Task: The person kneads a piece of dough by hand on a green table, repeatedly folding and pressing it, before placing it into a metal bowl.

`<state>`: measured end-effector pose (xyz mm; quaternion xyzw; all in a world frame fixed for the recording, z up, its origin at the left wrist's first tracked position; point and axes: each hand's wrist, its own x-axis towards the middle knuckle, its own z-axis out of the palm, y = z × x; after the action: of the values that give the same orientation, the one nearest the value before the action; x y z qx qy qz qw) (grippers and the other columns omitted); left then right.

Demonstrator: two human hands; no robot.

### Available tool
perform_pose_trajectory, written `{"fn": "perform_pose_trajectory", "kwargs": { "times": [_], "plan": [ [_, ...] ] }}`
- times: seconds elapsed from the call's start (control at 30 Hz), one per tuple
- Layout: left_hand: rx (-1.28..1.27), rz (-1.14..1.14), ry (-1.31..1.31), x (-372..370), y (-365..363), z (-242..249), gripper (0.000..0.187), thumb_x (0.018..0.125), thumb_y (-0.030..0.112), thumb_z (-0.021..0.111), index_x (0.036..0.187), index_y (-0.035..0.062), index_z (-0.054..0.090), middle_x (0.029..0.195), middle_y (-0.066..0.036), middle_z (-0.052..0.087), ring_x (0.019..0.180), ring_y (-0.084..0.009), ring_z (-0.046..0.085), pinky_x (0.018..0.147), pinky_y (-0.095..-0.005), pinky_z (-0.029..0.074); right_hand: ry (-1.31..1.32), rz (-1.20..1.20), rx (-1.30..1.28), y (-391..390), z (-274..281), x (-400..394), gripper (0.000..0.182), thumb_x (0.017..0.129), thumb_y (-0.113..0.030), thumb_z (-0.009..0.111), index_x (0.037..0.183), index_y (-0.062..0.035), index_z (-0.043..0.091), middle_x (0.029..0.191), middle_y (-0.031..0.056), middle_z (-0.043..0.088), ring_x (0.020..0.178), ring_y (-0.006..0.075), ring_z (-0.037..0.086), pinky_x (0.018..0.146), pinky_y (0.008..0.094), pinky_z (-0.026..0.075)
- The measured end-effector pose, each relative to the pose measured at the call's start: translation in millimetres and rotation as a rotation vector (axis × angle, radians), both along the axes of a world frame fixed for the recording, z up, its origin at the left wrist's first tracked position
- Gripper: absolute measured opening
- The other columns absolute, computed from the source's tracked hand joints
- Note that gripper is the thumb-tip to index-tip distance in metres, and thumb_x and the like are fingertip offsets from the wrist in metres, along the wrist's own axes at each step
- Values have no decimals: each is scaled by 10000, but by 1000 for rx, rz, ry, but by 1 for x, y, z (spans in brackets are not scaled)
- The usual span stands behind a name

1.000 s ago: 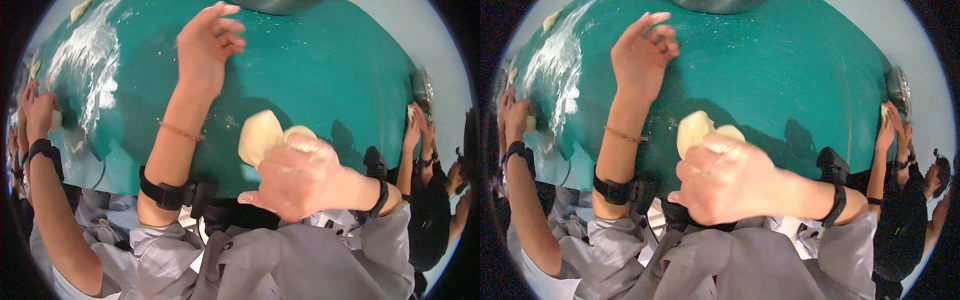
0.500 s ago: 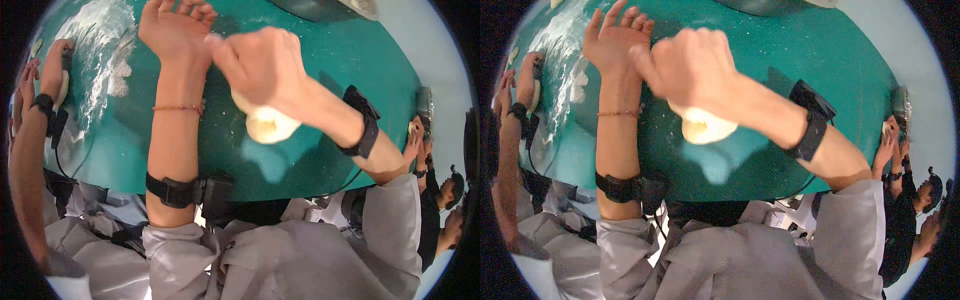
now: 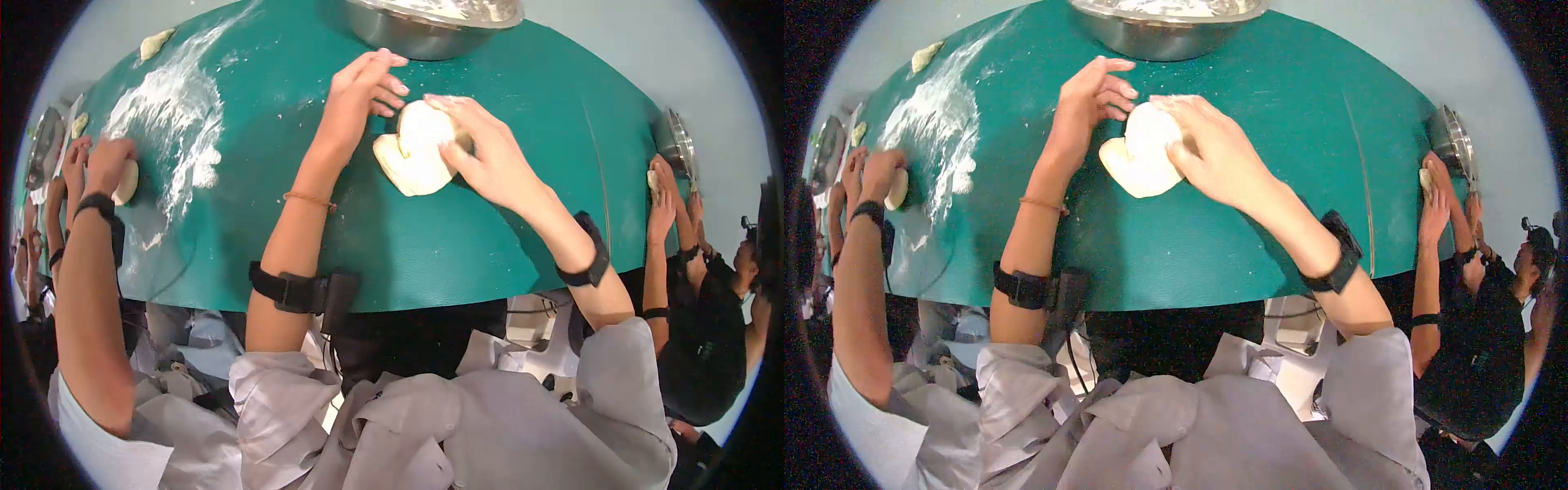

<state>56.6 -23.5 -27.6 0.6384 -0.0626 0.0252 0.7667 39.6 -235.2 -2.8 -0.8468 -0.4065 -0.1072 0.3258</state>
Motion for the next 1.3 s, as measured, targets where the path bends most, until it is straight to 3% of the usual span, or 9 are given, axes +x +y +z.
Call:
{"fn": "perform_pose_trajectory", "kwargs": {
  "times": [0.23,0.4,0.53,0.63,0.83,0.97,1.1,1.13,1.3],
  "plan": [
    [-5,120,98,4,5,0,494,1002,487,409,1136,57,613,809,-26,636,718,-125,604,681,-281,477,72,-394,-206,-17,40,-39,478,723,-364,775,988,-11,591,1089,204,629,976,358,624,796,430,503],
    [-27,99,117,6,4,-1,484,1011,468,401,1143,54,614,802,-30,632,683,-128,579,687,-289,474,-168,126,-196,5,28,-20,730,640,-426,831,1260,-137,577,1083,148,572,979,352,595,836,456,519],
    [-16,127,139,4,5,-1,486,1013,466,401,1144,48,612,791,-31,624,676,-130,566,683,-291,467,-154,109,-464,6,35,-34,627,610,-400,852,1134,-149,618,1010,119,597,940,277,620,762,421,541],
    [-12,139,135,5,4,1,486,1014,465,401,1139,45,610,786,-32,620,678,-134,564,686,-295,465,-74,20,-355,-1,33,-35,486,655,-351,856,998,-120,600,930,92,605,882,265,629,710,390,547],
    [-11,114,137,4,2,0,471,1012,456,410,1146,50,608,783,-22,619,681,-136,560,715,-285,460,485,-178,768,-13,25,-37,325,764,-212,776,936,-54,551,957,101,621,941,235,628,762,312,528],
    [3,115,128,6,3,0,453,1002,451,436,1132,58,620,791,-21,626,679,-129,569,703,-283,466,-6,-141,226,-34,-8,-30,481,742,-187,770,1108,0,520,1144,220,615,1129,244,575,926,333,478],
    [37,124,111,2,2,2,383,985,398,491,1105,65,636,799,-19,627,682,-120,571,686,-274,470,235,-228,401,-36,4,-37,592,688,-209,808,1177,-15,536,1198,200,605,1099,292,607,906,395,509],
    [53,125,104,2,1,1,362,980,381,506,1099,66,640,801,-17,627,683,-118,571,682,-271,470,376,-215,447,-31,7,-37,630,655,-254,837,1168,-36,545,1149,199,602,1025,332,622,837,417,529],
    [55,105,79,1,2,0,314,964,333,539,1103,72,644,817,-7,624,688,-109,571,688,-257,474,-55,-160,-46,-11,28,-43,521,622,-328,861,993,-89,584,934,122,521,843,330,571,704,424,494]
  ]
}}
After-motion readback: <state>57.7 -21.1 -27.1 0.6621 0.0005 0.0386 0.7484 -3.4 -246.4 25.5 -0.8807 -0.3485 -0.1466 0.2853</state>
